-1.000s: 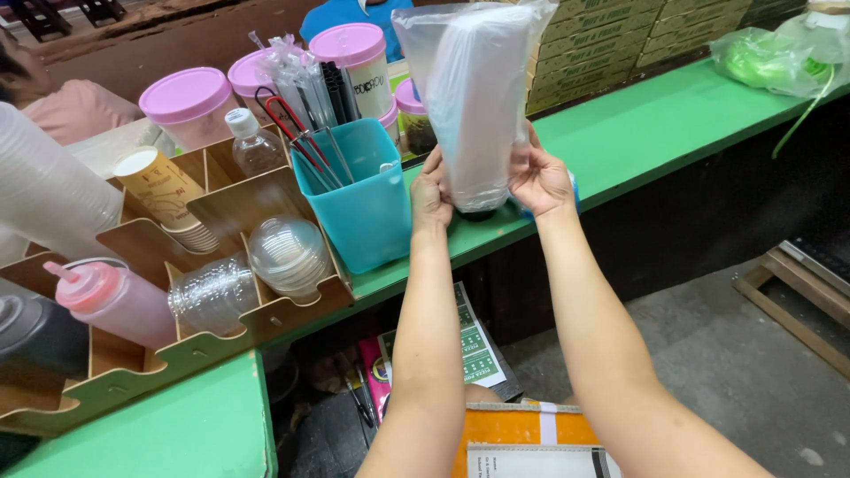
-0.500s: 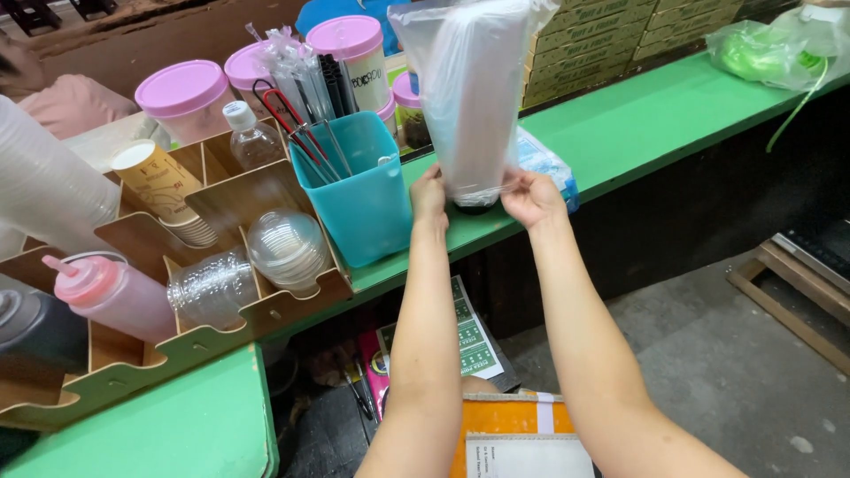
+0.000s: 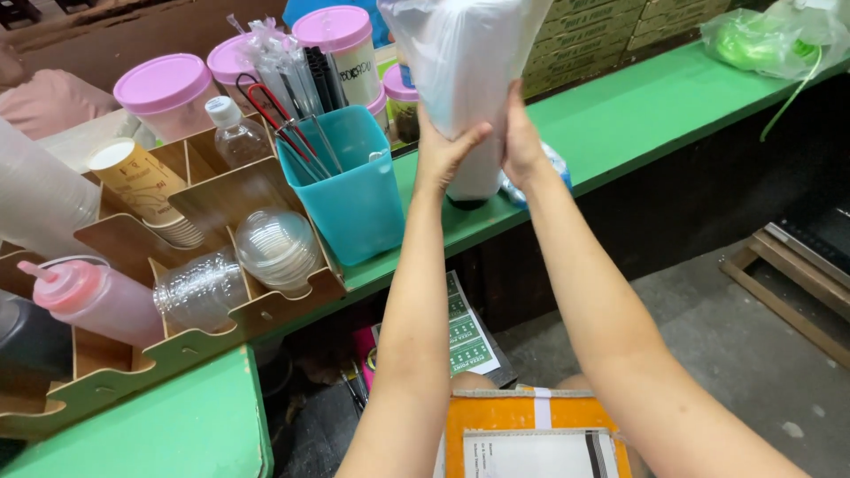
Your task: The person sits on the floor and repeatedly wraps small items in clear plastic bags. They seal each bag and place it into a larger plastic bag standing on the counter. The person handles the items one at a time and repeats the wrapping cycle.
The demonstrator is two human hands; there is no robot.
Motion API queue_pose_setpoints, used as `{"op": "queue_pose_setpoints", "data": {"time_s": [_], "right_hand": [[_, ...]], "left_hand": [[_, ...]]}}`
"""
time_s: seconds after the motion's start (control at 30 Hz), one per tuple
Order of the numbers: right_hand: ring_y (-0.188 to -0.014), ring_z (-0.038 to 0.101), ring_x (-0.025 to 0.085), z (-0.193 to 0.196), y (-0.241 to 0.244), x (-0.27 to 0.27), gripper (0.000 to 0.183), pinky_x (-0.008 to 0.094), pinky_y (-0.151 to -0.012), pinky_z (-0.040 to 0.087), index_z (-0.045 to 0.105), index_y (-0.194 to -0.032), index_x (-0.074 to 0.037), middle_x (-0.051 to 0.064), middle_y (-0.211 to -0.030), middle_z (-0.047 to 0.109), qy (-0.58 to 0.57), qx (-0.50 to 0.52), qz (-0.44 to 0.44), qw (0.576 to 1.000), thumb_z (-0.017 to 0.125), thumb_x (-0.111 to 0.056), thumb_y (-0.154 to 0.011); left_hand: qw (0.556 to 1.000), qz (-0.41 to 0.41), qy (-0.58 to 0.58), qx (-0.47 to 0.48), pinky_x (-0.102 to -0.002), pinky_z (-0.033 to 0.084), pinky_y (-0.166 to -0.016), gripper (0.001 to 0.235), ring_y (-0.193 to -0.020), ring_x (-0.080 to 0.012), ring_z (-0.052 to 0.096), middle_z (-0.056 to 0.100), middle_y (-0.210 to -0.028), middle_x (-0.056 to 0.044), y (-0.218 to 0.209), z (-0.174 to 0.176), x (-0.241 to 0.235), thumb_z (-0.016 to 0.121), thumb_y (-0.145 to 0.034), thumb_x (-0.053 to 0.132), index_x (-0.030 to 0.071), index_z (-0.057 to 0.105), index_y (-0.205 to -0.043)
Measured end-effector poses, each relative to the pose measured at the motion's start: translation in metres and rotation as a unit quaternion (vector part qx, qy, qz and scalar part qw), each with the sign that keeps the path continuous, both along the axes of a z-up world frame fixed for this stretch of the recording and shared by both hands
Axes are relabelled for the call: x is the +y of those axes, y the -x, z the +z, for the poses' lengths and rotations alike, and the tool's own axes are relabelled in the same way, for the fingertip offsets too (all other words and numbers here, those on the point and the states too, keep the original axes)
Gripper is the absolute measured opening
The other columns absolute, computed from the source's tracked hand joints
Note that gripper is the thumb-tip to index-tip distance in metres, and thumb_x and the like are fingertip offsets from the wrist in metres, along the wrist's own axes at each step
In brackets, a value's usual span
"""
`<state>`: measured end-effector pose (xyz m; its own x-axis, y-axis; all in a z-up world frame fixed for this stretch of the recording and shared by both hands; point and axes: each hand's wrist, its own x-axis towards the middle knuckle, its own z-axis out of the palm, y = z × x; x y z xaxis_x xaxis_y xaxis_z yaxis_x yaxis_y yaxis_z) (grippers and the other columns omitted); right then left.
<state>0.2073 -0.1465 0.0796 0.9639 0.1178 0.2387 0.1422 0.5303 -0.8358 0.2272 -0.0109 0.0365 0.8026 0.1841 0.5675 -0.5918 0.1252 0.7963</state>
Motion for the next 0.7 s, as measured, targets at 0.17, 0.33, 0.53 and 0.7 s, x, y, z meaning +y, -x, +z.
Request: {"op": "queue_pose_setpoints", "data": {"time_s": [0.17,0.33,0.53,0.7], "right_hand": [[-0.137,0.053,0.034,-0.010,0.030,0.016,0.102,0.048,-0.113,0.044,0.053,-0.148,-0.005,0.024,-0.143,0.057,0.242,0.036,-0.047,0.968,0.026,-0.085,-0.090],[-0.119,0.057,0.035,-0.054,-0.020,-0.048,0.078,0.048,-0.103,0.041,0.068,-0.122,-0.003,0.022,-0.122,0.065,0.482,-0.065,-0.127,0.865,0.022,-0.063,-0.105],[-0.094,0.072,0.015,-0.080,-0.054,-0.131,0.016,0.030,-0.075,0.057,0.073,-0.115,-0.017,0.002,-0.101,0.075,0.378,-0.120,-0.245,0.885,0.067,-0.025,-0.102],[-0.106,0.059,0.025,-0.118,-0.047,-0.142,0.062,0.038,-0.090,0.049,0.067,-0.128,-0.009,0.013,-0.120,0.068,0.429,-0.099,-0.135,0.888,0.092,-0.034,-0.078]], "left_hand": [[0.967,0.012,-0.160,0.200,-0.050,0.039,-0.123,0.129,-0.142,-0.0396,0.049,0.054,-0.150,-0.023,0.028,-0.011,0.005,0.102,-0.056,0.049,0.021,0.030,-0.159],[0.927,0.038,-0.268,0.258,-0.050,0.044,-0.116,0.132,-0.137,-0.0393,0.054,0.056,-0.144,-0.026,0.018,-0.043,0.010,0.094,-0.058,0.067,0.015,0.025,-0.157],[0.909,0.249,-0.313,0.119,-0.053,0.041,-0.105,0.077,-0.121,-0.0451,0.054,0.049,-0.124,-0.028,0.081,-0.048,-0.021,0.077,-0.088,0.039,-0.007,0.038,-0.136],[0.909,0.268,-0.308,-0.088,-0.039,0.052,-0.088,0.012,-0.097,-0.0313,0.066,0.062,-0.096,-0.010,0.085,-0.059,-0.095,0.059,-0.102,0.015,0.007,0.063,-0.108]]}}
